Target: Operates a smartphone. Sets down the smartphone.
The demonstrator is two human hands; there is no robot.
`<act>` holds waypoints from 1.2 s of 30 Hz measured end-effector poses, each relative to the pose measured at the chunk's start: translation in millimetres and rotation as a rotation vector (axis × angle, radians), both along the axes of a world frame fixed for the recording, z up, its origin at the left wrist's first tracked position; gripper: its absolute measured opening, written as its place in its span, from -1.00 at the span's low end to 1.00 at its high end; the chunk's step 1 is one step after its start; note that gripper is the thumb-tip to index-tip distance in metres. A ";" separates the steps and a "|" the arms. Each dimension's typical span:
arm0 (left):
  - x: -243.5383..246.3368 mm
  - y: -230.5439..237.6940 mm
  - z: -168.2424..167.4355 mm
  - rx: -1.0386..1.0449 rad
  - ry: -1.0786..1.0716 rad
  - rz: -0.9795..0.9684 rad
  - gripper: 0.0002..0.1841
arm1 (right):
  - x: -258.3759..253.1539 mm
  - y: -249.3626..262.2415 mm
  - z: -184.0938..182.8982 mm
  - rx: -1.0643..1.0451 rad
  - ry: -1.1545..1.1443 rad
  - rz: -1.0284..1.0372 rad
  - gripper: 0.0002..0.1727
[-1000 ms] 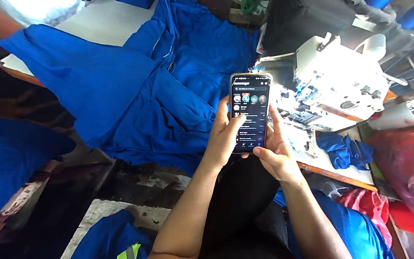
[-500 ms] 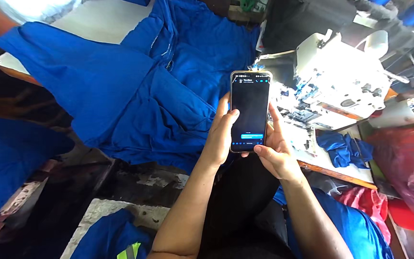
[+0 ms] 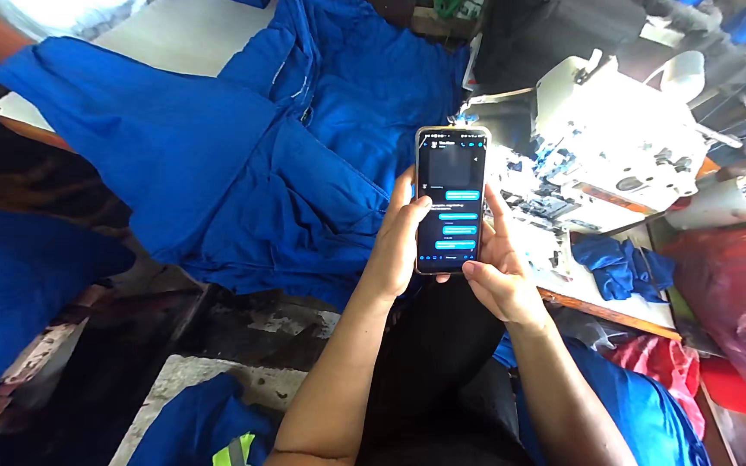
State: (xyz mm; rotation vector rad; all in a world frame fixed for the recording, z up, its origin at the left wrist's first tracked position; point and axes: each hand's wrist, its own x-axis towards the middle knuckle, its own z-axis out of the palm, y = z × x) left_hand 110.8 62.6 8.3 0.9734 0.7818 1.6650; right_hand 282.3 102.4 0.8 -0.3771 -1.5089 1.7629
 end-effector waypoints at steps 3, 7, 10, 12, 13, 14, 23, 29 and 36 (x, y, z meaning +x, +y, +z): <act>-0.1 -0.3 0.0 0.002 -0.007 -0.008 -0.45 | -0.1 -0.3 -0.1 -0.001 0.006 -0.002 0.09; -0.9 -0.3 0.0 -0.001 -0.017 -0.026 -0.44 | -0.1 -0.4 0.4 -0.004 0.007 0.002 0.09; -1.0 -0.4 -0.4 0.001 -0.027 -0.035 -0.44 | -0.1 -0.6 0.3 0.001 0.005 0.000 0.07; -1.1 -0.7 0.3 -0.005 -0.025 -0.037 -0.44 | 0.1 -0.2 -0.6 0.004 0.009 0.005 0.07; -1.0 -1.1 0.9 -0.009 -0.026 -0.034 -0.44 | 0.1 0.0 -0.9 0.003 0.012 0.006 0.08; -0.8 -1.4 1.5 -0.013 -0.027 -0.032 -0.45 | 0.0 -0.1 -1.0 0.001 0.012 0.004 0.08; -0.7 -1.7 1.5 -0.021 -0.023 -0.032 -0.43 | 0.0 -0.3 -1.3 -0.003 0.017 -0.002 0.07; -0.6 -1.3 1.5 -0.033 -0.030 -0.032 -0.43 | 0.1 0.0 -1.7 0.001 0.015 -0.007 0.08; -0.7 -1.6 1.9 -0.040 -0.032 -0.035 -0.43 | -0.1 -0.3 -1.2 0.003 0.012 -0.008 0.07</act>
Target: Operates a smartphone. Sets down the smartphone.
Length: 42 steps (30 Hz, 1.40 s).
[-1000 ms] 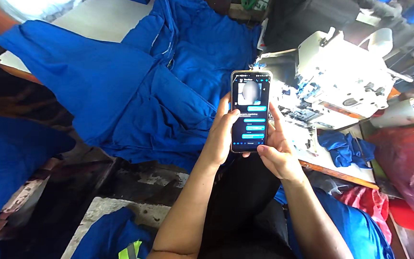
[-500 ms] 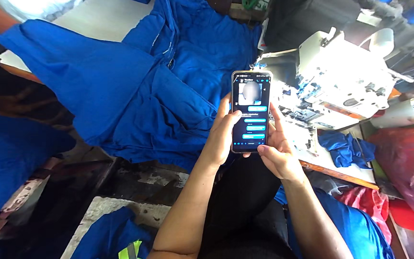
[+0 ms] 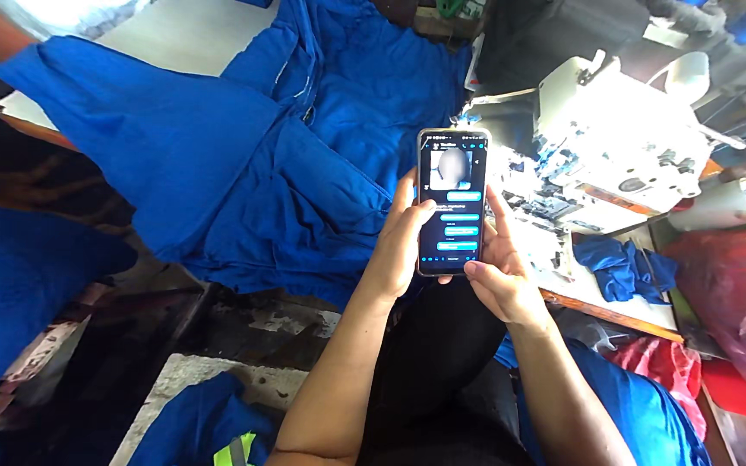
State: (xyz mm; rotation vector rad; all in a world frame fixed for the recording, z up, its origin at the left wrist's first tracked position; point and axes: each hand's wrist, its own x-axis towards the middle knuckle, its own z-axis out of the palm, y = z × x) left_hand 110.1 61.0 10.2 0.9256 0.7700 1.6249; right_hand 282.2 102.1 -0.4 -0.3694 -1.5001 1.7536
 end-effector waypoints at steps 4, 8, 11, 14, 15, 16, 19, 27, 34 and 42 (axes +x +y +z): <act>0.0 0.0 -0.8 0.009 -0.013 -0.009 -0.43 | 0.1 0.3 -0.1 0.003 0.006 0.007 0.07; -0.2 -0.4 -0.1 0.002 -0.010 -0.009 -0.42 | -0.1 0.0 -0.1 0.005 0.001 0.004 0.08; -0.2 -0.6 0.2 0.005 -0.008 -0.007 -0.42 | 0.0 0.8 -0.6 0.011 0.007 0.011 0.08; -0.5 -0.3 0.5 0.008 -0.005 -0.012 -0.42 | 0.1 1.1 -0.4 0.013 0.001 0.012 0.08; -0.5 -0.3 0.6 0.011 -0.005 -0.014 -0.43 | 0.2 0.9 -0.4 0.013 -0.001 0.008 0.08; -0.5 -0.2 0.7 0.012 -0.004 -0.015 -0.42 | 0.2 0.8 -0.6 0.011 -0.002 0.004 0.08; -0.3 -0.3 0.9 0.008 -0.008 -0.013 -0.41 | 0.2 0.6 -0.9 0.007 -0.002 0.004 0.09; -1.1 -0.3 0.9 -0.015 -0.014 -0.016 -0.35 | -0.3 0.1 -0.5 0.007 -0.001 -0.003 0.09; -3.1 0.3 0.3 0.014 -0.021 -0.058 -0.15 | 0.2 0.0 -0.6 0.006 -0.002 -0.002 0.09; -5.4 -1.0 1.2 0.042 -0.037 -0.080 -0.08 | 1.5 2.5 0.9 0.012 0.027 0.058 0.17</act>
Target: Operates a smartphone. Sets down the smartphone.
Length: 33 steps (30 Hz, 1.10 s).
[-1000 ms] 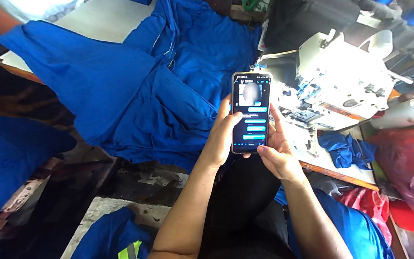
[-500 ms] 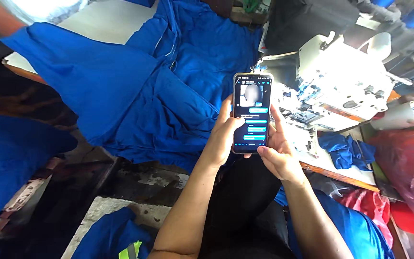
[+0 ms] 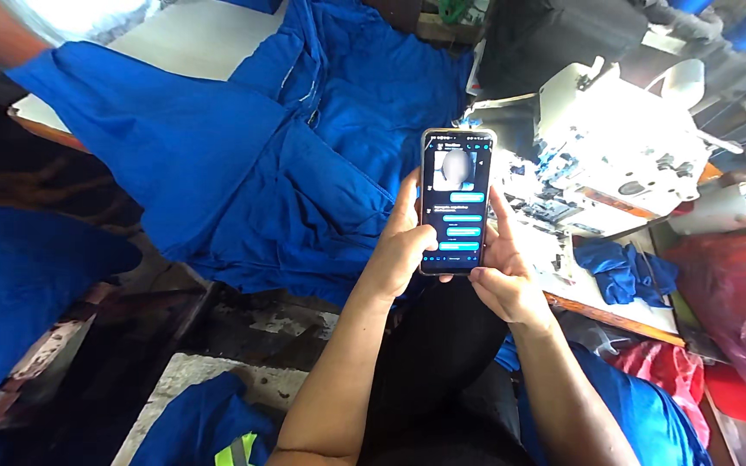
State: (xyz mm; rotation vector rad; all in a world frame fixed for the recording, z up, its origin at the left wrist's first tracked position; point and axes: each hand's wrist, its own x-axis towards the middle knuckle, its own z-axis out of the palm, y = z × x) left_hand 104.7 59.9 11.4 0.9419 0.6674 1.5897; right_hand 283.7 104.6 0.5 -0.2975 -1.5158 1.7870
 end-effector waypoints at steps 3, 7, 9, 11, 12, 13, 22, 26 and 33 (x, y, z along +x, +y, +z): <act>-0.1 -1.3 1.7 -0.007 0.014 0.009 -0.02 | -0.9 -0.3 0.4 0.000 -0.005 -0.002 0.18; -0.3 -1.1 2.7 -0.006 0.011 0.008 -0.02 | -1.0 -1.0 0.7 -0.003 -0.006 -0.004 0.20; -0.5 -1.3 3.0 -0.011 0.011 0.001 0.00 | -0.9 -1.1 0.4 0.002 -0.007 -0.018 0.20; -0.2 -1.7 3.1 -0.015 0.008 -0.002 0.01 | -0.7 -0.3 0.1 0.019 -0.019 -0.033 0.17; -0.2 -1.8 3.1 -0.014 0.007 -0.003 0.01 | -0.6 -0.1 -0.1 0.022 -0.022 -0.037 0.17; -0.1 -1.8 3.2 -0.015 0.008 -0.001 0.01 | -0.6 -0.2 -0.2 0.021 -0.021 -0.038 0.17; 0.0 -2.3 2.6 -0.008 0.018 0.013 -0.01 | -1.6 -1.8 -1.7 0.013 -0.005 -0.032 0.20; -0.5 -2.0 0.9 0.000 0.005 0.005 -0.07 | -1.8 -2.2 -1.4 0.004 -0.010 -0.028 0.20; 0.2 -2.8 1.8 -0.010 0.006 0.009 -0.05 | -1.9 -2.3 -0.6 -0.004 -0.018 -0.027 0.21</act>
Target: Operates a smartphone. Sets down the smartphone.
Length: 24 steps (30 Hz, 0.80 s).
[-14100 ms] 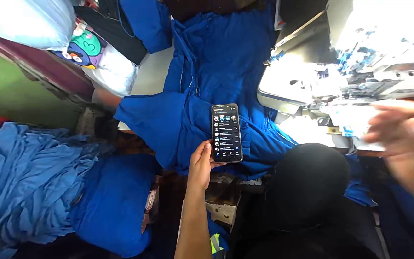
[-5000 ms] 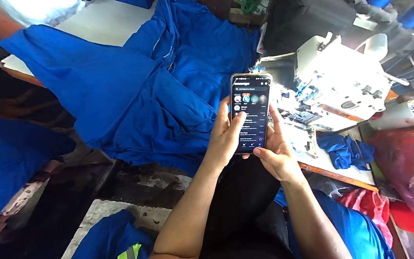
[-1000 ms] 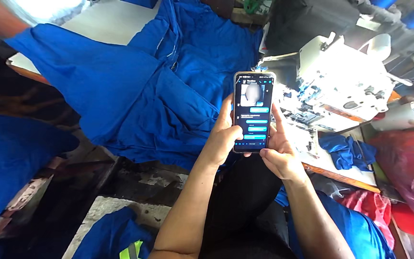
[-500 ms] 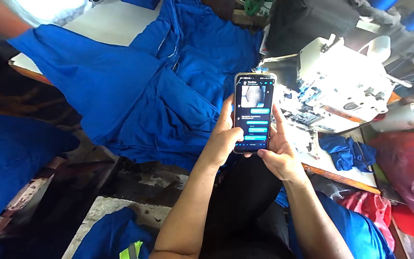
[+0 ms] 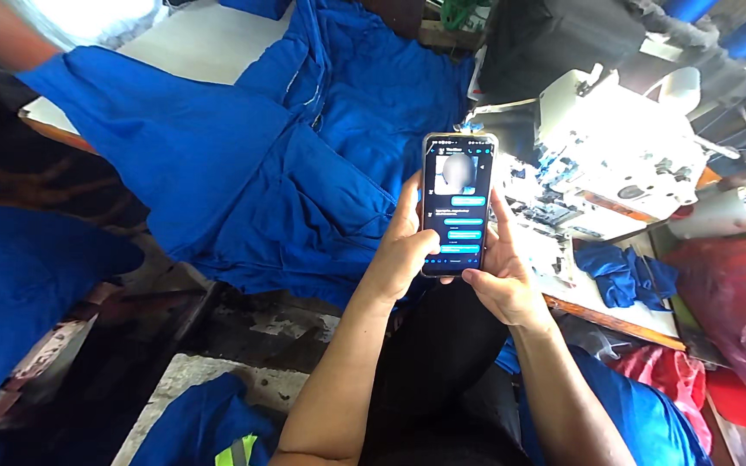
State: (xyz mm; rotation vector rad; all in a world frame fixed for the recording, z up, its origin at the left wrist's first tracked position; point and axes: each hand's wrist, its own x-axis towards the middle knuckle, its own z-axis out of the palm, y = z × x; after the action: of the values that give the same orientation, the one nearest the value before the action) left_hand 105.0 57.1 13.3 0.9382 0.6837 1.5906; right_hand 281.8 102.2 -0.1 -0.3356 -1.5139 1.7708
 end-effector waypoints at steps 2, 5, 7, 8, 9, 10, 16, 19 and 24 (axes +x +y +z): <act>0.2 0.3 -0.4 0.005 0.004 0.005 -0.06 | 0.0 -0.3 0.2 0.002 -0.006 -0.007 0.21; -0.3 1.3 0.3 0.005 0.015 -0.001 -0.03 | 0.2 0.5 -0.3 0.022 -0.013 -0.007 0.20; -0.3 1.2 1.0 -0.001 0.012 0.001 -0.03 | 0.0 0.0 0.4 0.020 -0.018 -0.012 0.20; -0.3 1.0 1.2 0.000 0.010 0.000 -0.03 | -0.1 -0.2 0.8 0.018 -0.019 -0.014 0.20; -0.3 0.8 1.6 0.000 0.009 -0.001 -0.03 | -0.2 -0.3 0.9 0.017 -0.018 -0.015 0.20; -0.2 0.5 1.8 -0.001 0.009 -0.001 -0.03 | -0.2 -0.4 0.8 0.017 -0.015 -0.015 0.19; -0.2 0.8 0.9 0.001 0.019 0.006 -0.04 | -0.3 0.0 0.8 0.018 -0.019 -0.008 0.20; 0.1 0.4 1.4 -0.008 0.016 0.008 -0.03 | -0.7 0.0 0.4 0.012 -0.016 -0.017 0.20; 0.2 0.3 2.1 -0.009 0.009 0.004 -0.03 | -0.8 -0.5 0.7 0.001 -0.016 -0.025 0.21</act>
State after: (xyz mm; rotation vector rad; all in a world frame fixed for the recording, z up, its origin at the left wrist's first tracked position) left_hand 105.2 57.5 15.4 0.9383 0.6986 1.5872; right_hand 281.0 101.7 0.6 -0.3674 -1.5155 1.7519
